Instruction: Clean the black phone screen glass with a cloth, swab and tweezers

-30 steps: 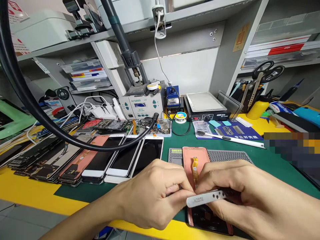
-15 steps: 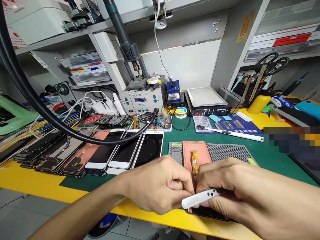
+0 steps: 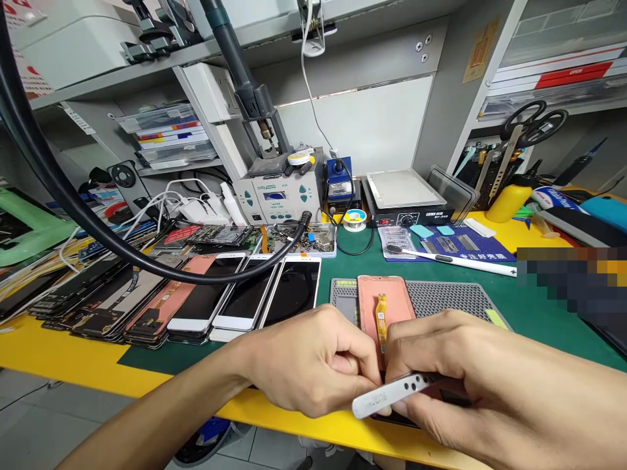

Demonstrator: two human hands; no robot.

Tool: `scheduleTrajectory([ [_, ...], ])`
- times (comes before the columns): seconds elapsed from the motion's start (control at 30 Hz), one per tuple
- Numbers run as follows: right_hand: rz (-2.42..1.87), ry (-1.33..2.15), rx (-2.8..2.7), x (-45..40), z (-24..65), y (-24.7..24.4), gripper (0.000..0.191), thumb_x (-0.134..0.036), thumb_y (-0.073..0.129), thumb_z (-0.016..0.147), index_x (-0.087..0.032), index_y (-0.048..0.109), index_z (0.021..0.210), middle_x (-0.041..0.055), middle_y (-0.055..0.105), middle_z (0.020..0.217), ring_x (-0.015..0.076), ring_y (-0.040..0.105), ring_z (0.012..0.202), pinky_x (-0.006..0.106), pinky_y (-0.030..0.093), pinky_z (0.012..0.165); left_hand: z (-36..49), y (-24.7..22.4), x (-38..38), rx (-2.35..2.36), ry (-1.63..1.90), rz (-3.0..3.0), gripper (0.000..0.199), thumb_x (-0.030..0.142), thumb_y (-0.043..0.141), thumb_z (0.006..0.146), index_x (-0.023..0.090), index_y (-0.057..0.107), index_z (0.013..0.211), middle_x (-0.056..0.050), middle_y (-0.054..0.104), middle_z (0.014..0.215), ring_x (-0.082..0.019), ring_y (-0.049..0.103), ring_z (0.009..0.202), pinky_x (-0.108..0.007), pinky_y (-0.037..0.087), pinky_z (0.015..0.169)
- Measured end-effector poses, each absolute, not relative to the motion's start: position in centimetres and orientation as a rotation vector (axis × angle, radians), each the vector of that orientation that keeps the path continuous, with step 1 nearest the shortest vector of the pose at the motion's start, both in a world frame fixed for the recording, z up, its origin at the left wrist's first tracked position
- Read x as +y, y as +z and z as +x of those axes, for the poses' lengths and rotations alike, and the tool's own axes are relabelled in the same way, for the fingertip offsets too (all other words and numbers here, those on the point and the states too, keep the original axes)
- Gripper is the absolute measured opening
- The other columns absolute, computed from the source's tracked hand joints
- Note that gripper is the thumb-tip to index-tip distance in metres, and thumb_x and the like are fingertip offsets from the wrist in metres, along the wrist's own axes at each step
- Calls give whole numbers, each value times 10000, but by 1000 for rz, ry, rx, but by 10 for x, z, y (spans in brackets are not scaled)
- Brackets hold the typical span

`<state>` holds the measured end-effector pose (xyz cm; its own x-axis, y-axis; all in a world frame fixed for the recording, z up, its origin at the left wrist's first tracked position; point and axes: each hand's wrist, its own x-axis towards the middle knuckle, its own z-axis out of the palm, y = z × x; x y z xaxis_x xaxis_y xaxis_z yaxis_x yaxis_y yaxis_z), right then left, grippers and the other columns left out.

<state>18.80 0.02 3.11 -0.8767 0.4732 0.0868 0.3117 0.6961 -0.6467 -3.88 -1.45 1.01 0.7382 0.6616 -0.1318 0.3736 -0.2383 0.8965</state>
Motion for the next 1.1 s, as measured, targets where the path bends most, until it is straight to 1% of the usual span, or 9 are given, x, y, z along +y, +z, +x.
scheduleTrajectory([
  [0.17,-623,815,-2612,-4,185,30,187,-102,626,740,-226,712,849,6,735,811,177,674,715,224,463,615,-38,10,-14,815,320,1801,235,204,676,826,156,559,628,78,394,540,-57,315,511,-211,251,470],
  [0.27,-622,797,-2590,-4,183,29,176,-99,628,705,-226,685,812,-9,714,776,157,642,665,217,453,601,-39,11,-14,838,285,1726,251,231,729,804,155,563,632,83,374,541,-59,296,512,-221,244,481],
  [0.5,-671,790,-2593,-7,185,26,227,-91,629,677,-232,682,846,-26,699,753,141,605,622,208,445,569,-39,10,-14,785,359,1646,277,330,838,739,129,662,665,98,321,517,-55,243,483,-231,215,460],
  [0.6,-742,769,-2596,-9,186,25,204,-105,631,689,-227,680,845,-18,692,752,145,597,609,220,450,568,-39,10,-12,772,404,1653,300,339,844,734,138,638,649,87,361,536,-59,275,494,-223,222,455],
  [0.7,-778,795,-2608,-7,187,26,155,-107,611,724,-227,667,804,-26,672,722,140,587,604,221,446,572,-40,9,-12,776,423,1644,302,351,848,737,130,660,656,64,442,561,-68,327,518,-219,271,476],
  [0.8,-821,979,-2598,-4,186,28,128,-101,611,747,-222,651,742,-45,641,658,128,561,590,208,432,560,-40,9,-12,748,476,1631,287,372,839,759,113,731,700,14,576,616,-80,415,547,-211,341,500],
  [0.9,-854,1146,-2516,-1,185,29,128,-91,629,749,-213,650,716,-45,646,658,128,561,611,199,428,558,-39,10,-13,712,522,1663,228,305,807,802,94,763,727,-31,661,665,-88,513,580,-197,398,534],
  [1.0,-864,1178,-2443,0,186,28,103,-104,657,750,-204,659,725,-33,652,694,131,563,624,201,428,550,-38,13,-13,703,538,1730,181,228,760,831,78,756,730,-32,668,646,-77,513,560,-177,394,518],
  [1.1,-856,1162,-2439,0,186,25,79,-119,652,775,-197,662,767,-23,645,731,126,554,628,198,424,535,-37,16,-13,702,546,1783,181,208,721,847,84,730,715,-18,646,629,-72,479,548,-174,380,503],
])
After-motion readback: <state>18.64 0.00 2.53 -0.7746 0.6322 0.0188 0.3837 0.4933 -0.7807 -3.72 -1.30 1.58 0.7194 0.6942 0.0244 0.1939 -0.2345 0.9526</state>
